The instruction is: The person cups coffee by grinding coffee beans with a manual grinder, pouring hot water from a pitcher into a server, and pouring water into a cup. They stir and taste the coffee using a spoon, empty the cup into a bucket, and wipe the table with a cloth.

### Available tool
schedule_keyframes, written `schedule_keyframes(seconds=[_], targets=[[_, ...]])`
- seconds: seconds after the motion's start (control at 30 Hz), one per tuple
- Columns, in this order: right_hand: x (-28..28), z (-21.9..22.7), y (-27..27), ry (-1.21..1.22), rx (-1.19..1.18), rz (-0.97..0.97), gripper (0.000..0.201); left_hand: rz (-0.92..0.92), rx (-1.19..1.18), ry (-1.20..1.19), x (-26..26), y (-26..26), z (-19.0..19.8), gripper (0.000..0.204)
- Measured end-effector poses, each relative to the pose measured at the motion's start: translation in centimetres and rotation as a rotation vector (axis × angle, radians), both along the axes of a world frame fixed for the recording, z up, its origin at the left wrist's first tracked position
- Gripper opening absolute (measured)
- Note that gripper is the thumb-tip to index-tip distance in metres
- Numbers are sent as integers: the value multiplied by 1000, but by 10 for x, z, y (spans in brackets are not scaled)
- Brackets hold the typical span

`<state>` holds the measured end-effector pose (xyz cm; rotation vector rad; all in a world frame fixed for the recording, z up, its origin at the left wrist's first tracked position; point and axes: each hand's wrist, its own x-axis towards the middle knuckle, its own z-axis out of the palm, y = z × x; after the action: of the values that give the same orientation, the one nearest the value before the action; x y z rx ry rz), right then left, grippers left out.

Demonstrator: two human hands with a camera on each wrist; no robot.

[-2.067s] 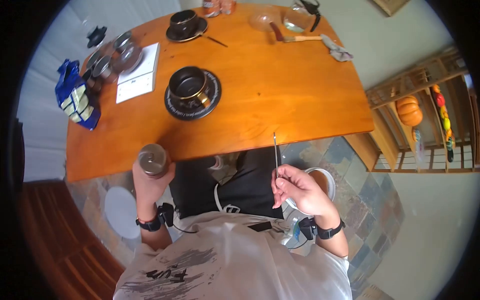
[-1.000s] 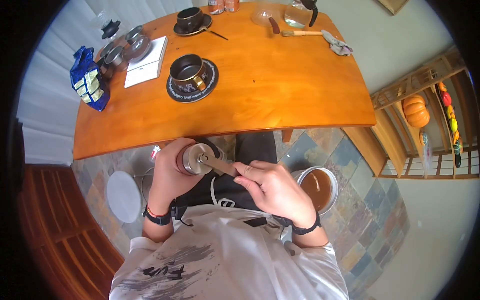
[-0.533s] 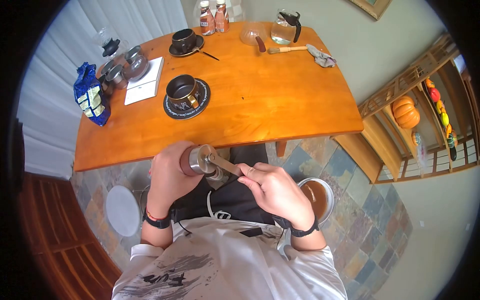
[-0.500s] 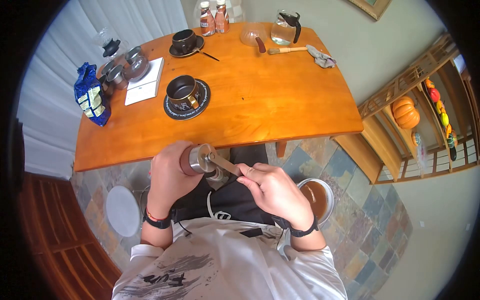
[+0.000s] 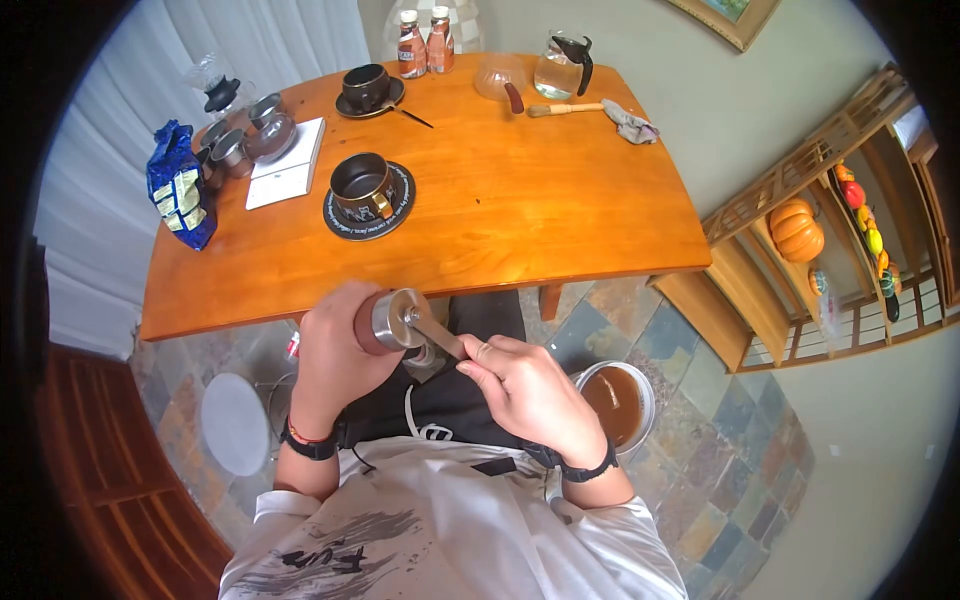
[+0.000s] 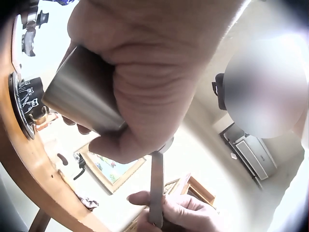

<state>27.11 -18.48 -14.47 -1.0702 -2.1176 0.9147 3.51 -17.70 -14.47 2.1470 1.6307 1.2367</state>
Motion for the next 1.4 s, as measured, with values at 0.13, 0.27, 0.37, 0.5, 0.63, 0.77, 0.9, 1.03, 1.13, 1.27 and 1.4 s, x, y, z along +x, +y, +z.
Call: schedule_keyframes(seconds=[0.13, 0.27, 0.37, 0.5, 0.63, 0.77, 0.9, 1.03, 1.13, 1.27, 1.4], targets=[[-4, -4, -4, 81, 6, -31, 21, -103, -89, -88, -9, -5, 2, 43], [-11, -10, -4, 149, 103, -85, 20, -166, -88, -133, -11, -11, 12, 44], [-18, -9, -2, 279, 68, -179, 19, -297, -63, -84, -12, -13, 25, 40], [-28, -10, 15, 789, -102, -217, 27, -403, -114, -9, -10, -9, 31, 41], [-35, 35, 40, 706, -174, -142, 50, -396, -74, 31, -16, 15, 41, 42], [-44, 77, 78, 672, -92, -21, 53, -350, 52, 125, -25, 42, 74, 41], [-58, 112, 112, 734, 2, 71, 61, -286, 202, 218, -32, 71, 105, 39], [-68, 137, 140, 844, 70, 114, 60, -231, 265, 256, -35, 107, 132, 34], [-77, 144, 162, 913, 147, 82, 58, -183, 313, 292, -35, 134, 143, 37], [-84, 154, 185, 954, 190, 77, 57, -156, 295, 314, -34, 154, 150, 31], [-100, 153, 200, 957, 142, 160, 46, -256, 136, 264, -43, 170, 147, 33]])
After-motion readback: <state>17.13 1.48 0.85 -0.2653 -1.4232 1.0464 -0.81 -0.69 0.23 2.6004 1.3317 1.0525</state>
